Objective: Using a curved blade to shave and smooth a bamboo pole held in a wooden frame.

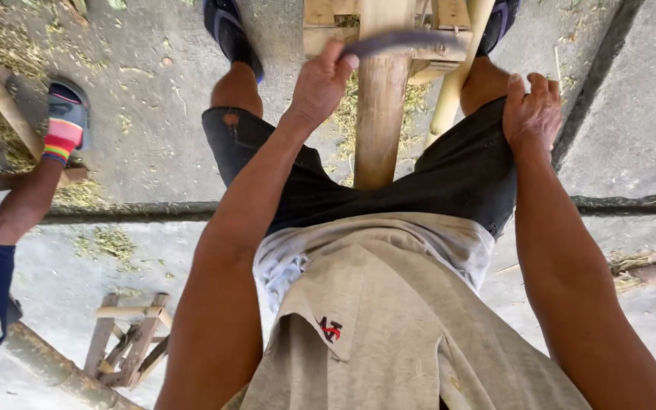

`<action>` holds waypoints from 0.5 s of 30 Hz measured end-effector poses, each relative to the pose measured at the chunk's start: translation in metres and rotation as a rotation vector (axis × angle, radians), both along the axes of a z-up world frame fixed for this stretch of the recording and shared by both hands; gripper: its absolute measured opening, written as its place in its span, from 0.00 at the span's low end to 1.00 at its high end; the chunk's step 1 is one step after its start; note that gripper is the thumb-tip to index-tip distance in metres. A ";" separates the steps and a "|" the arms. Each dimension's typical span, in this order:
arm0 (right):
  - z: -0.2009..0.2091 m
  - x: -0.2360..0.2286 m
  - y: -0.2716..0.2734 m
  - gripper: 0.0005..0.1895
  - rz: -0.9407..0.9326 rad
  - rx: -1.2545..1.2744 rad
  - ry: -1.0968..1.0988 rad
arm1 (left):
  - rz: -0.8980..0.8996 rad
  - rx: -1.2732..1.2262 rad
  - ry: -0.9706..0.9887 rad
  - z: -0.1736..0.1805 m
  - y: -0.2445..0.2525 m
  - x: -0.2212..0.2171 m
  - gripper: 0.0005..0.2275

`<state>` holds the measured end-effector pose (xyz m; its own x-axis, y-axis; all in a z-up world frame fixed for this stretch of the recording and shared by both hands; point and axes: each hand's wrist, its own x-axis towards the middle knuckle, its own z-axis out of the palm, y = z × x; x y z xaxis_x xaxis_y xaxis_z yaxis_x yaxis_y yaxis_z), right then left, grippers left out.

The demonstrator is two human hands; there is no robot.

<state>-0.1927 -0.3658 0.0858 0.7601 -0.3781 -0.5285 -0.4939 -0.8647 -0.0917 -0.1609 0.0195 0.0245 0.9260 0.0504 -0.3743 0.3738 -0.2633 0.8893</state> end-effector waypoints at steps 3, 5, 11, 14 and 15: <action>-0.003 0.006 0.003 0.30 0.000 0.007 -0.058 | -0.409 0.210 -0.227 -0.004 0.000 0.019 0.09; -0.004 0.003 0.001 0.29 0.003 0.003 -0.061 | -0.116 0.189 0.018 -0.007 -0.006 0.024 0.08; -0.005 0.004 0.001 0.28 0.019 -0.003 -0.074 | -0.330 0.386 -0.080 0.005 -0.001 0.038 0.10; -0.003 0.005 -0.002 0.27 0.019 -0.001 -0.078 | -0.524 0.227 -0.146 0.012 -0.004 0.035 0.12; -0.004 0.005 -0.003 0.27 0.015 0.000 -0.082 | -0.528 0.229 -0.150 0.009 -0.001 0.040 0.12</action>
